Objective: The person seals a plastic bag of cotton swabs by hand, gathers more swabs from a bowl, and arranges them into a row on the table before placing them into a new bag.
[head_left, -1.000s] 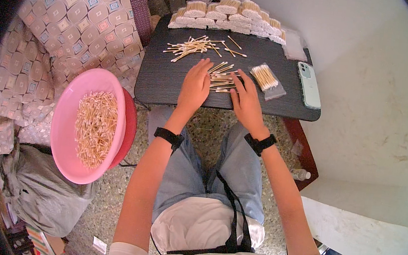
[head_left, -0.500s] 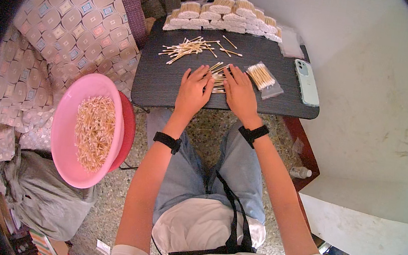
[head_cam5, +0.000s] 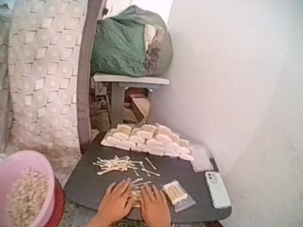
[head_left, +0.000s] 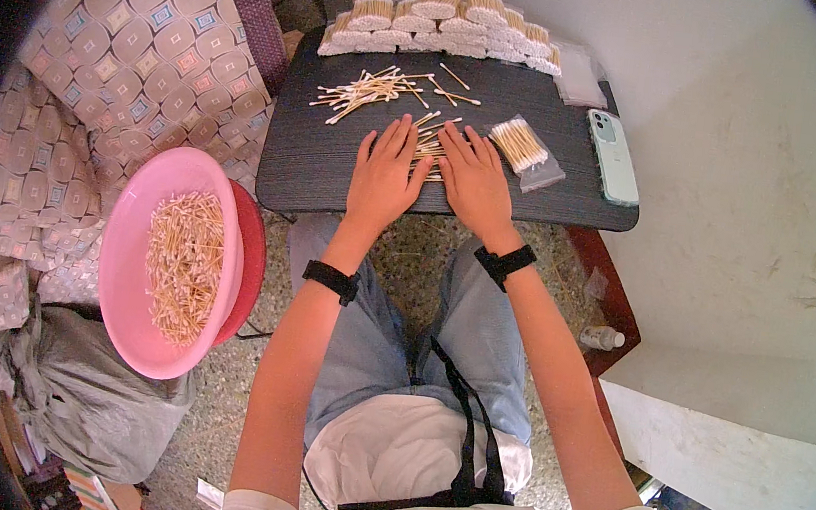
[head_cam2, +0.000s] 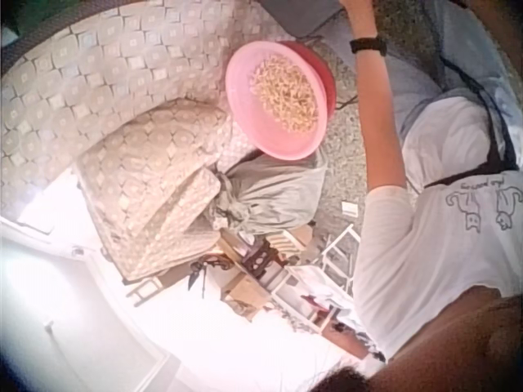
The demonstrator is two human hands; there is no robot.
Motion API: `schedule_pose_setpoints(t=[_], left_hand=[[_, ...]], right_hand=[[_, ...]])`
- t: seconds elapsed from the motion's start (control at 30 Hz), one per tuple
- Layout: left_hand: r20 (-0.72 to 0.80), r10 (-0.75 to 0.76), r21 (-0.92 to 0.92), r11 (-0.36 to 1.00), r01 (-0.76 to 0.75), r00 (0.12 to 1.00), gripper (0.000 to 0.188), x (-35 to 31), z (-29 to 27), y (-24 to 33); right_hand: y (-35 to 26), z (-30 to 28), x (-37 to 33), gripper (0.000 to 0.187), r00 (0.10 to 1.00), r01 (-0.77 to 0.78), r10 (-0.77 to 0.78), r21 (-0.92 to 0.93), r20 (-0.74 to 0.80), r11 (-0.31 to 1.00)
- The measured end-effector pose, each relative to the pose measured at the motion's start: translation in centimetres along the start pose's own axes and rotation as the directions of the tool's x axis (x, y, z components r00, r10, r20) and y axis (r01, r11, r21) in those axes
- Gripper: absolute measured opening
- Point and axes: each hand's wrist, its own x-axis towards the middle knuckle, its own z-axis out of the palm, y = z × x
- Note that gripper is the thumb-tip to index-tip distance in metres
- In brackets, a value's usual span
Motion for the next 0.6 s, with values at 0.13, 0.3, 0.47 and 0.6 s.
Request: schedule_pose_setpoints(t=[0.13,0.3,0.47,0.6], left_hand=[[0.037,0.025,0.056,0.998,-0.028,0.999,0.052,0.2,0.2,-0.2],[0.022,0.063,-0.032,0.998,-0.063,0.998,0.051,0.0,0.4,-0.6],[0.071,0.098,-0.029,0.995,-0.096,0.993,0.047,0.2,0.2,-0.5],[0.081,0.109,-0.082,0.991,-0.103,0.991,0.046,0.3,-0.1,-0.7]], right_hand=[[-0.2,-0.4,0.0,0.038,1.0,0.023,-0.023,0.02,0.002,1.0],[-0.3,-0.4,0.3,0.04,1.0,0.004,0.001,0.168,-0.026,0.986],[0.5,0.7,0.8,0.044,0.994,-0.07,0.082,0.161,-0.068,0.984],[0.6,1.9,1.5,0.046,0.99,-0.096,0.105,0.101,-0.09,0.99]])
